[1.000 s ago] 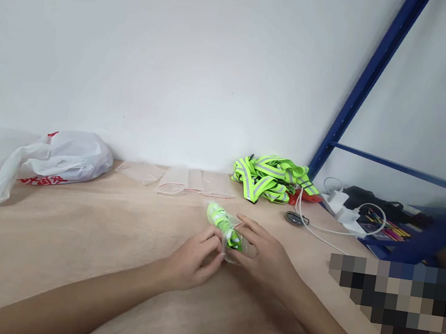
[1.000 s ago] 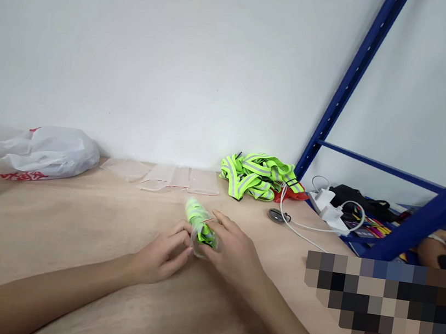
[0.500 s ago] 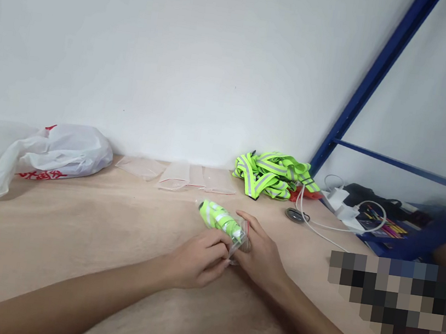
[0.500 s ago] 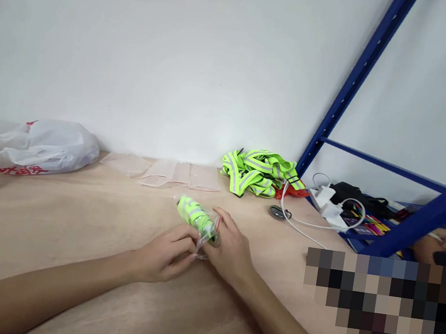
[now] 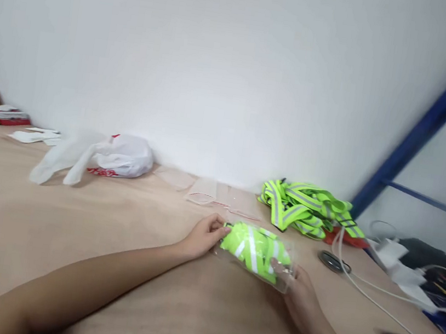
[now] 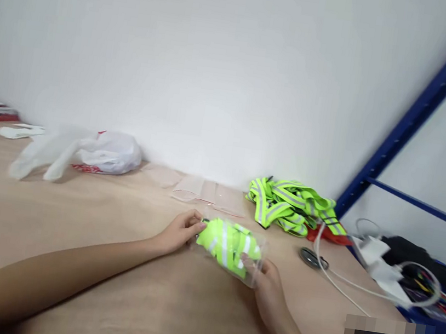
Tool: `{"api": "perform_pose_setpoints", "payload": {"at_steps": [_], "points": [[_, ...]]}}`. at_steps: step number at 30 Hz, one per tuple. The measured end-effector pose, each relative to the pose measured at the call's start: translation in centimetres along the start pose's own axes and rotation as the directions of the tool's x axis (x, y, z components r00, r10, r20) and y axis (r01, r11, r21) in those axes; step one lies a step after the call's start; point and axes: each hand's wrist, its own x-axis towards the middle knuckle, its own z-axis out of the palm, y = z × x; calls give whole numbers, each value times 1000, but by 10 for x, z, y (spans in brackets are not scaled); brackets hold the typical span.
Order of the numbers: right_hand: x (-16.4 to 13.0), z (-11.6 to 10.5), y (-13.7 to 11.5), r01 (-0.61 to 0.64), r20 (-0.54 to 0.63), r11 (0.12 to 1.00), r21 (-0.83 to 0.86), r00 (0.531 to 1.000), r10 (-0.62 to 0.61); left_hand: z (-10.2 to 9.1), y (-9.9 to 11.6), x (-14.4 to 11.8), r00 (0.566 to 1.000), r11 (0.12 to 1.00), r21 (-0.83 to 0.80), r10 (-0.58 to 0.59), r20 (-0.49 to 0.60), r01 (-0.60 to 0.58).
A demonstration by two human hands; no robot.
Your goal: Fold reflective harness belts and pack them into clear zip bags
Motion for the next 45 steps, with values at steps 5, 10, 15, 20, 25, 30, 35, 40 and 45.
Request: {"api": "perform_pose_setpoints", "payload": {"at_steps": [5,10,15,20,25,30,35,40,45], "points": [[9,-8,-4,57,-92,988,140,995,-45,2,6,1,1000,996,-88,22,-14,-23],[19,-27,2,112,-191,979,170,978,-78,3,18,0,998,994,-86,66,-10,-66],[8,-18,2,-24,-54,977,211,998,37,-2,31,-2,992,991,50,128,-8,-128],[-2,2,1,-93,-28,980,177,995,99,-5,33,1,993,989,93,115,30,-117],[10,-8,-4,7,-251,963,270,966,64,-41,50,25,975,980,131,170,-145,-151],[19,-19,-17,31,-351,945,326,932,91,-113,79,48,779,965,9,217,-588,-262],[13,-10,-8,-16,-245,969,248,966,79,-151,76,49,806,991,-12,99,-583,-131],[4,-5,-3,-31,-74,971,237,996,50,-146,74,40,827,840,533,368,-426,-99],[-7,3,-11,-35,106,974,223,994,12,-87,75,24,939,761,586,343,4,-280]]}}
